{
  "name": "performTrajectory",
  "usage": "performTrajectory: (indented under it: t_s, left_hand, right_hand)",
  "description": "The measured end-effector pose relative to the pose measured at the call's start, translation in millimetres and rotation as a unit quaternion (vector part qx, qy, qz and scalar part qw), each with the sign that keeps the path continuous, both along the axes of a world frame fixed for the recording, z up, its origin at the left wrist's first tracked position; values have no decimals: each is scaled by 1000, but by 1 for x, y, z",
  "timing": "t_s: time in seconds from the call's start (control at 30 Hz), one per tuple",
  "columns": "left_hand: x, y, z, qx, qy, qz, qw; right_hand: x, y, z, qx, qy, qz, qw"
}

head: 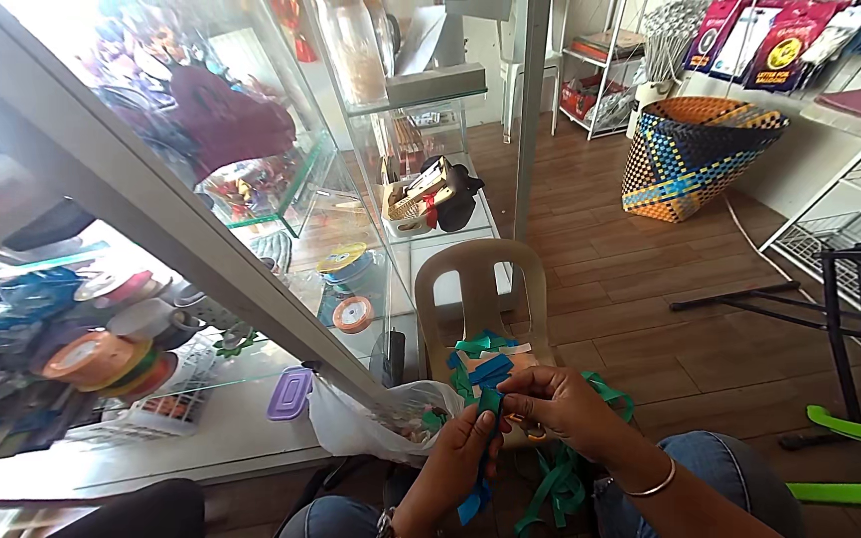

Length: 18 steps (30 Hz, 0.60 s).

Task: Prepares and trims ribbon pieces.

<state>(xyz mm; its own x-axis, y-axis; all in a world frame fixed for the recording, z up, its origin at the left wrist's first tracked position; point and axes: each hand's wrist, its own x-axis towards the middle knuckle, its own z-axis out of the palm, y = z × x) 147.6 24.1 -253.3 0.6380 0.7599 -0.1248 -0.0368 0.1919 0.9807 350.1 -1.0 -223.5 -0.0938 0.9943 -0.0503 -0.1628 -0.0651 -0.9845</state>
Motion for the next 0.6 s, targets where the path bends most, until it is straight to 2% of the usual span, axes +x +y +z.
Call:
performTrajectory:
  t_s: [0.33, 0.4, 0.5, 0.6]
  left_hand:
    - [4, -2, -6, 85, 49, 32, 995]
    - [4, -2, -7, 90, 48, 26, 994]
    - [4, -2, -7, 97, 44, 20, 994]
    - [3, -2, -3, 106, 56, 14, 993]
  right_hand:
    - [-13, -8, -7, 109, -121, -91, 982]
    - [-13, -7, -14, 181, -172, -102, 963]
    - [-12, -3, -24, 296, -267, -107, 911]
    - [-13, -2, -27, 343, -314, -113, 878]
